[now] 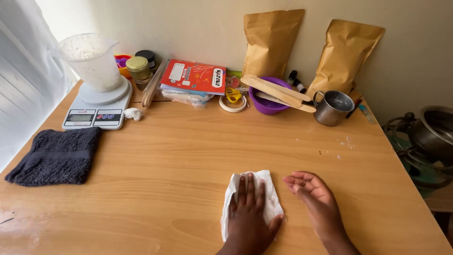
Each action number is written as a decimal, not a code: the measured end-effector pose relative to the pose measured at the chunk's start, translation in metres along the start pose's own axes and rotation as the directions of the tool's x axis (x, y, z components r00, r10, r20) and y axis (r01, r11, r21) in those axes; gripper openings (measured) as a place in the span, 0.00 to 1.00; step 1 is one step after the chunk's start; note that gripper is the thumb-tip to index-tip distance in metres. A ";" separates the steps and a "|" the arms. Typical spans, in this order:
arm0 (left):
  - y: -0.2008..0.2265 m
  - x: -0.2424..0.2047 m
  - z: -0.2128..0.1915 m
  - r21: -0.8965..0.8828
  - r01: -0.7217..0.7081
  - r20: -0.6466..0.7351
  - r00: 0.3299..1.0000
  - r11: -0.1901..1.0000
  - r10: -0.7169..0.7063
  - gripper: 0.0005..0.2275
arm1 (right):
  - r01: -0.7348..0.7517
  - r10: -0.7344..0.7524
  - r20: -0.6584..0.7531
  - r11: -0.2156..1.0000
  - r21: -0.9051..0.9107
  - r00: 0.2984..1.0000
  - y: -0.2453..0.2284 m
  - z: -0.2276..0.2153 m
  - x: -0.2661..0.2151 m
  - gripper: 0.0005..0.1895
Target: Wiping a wooden table with a tissue, handling wooden sticks, and opening a small tin container.
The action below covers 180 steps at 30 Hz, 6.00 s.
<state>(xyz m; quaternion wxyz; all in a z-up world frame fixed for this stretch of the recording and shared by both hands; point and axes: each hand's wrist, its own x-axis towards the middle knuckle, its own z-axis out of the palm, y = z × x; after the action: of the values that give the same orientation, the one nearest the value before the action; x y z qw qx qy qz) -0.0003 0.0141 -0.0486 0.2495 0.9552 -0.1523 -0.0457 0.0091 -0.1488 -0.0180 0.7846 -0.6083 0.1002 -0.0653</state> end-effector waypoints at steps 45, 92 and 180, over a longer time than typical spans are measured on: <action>-0.040 0.042 0.068 0.541 0.116 -0.668 0.662 0.833 0.341 0.16 | 0.116 -0.344 -0.228 0.745 -0.657 0.911 -0.064 -0.035 0.247 0.04; -0.042 0.034 0.024 -0.365 0.076 -0.378 0.899 0.928 -0.223 0.25 | 0.610 -0.800 -0.087 0.518 -0.600 0.594 -0.037 -0.176 0.065 0.14; -0.017 0.052 0.025 0.479 -0.228 -0.313 0.858 0.848 0.407 0.35 | 0.496 -0.859 -0.415 0.513 -0.700 0.301 -0.031 -0.214 0.169 0.04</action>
<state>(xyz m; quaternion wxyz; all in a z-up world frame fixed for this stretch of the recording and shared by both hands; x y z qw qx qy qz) 0.0499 0.0003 -0.0792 0.0649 0.9349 -0.2631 0.2291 0.1233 -0.3960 -0.0528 0.4000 -0.6673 0.1378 -0.6130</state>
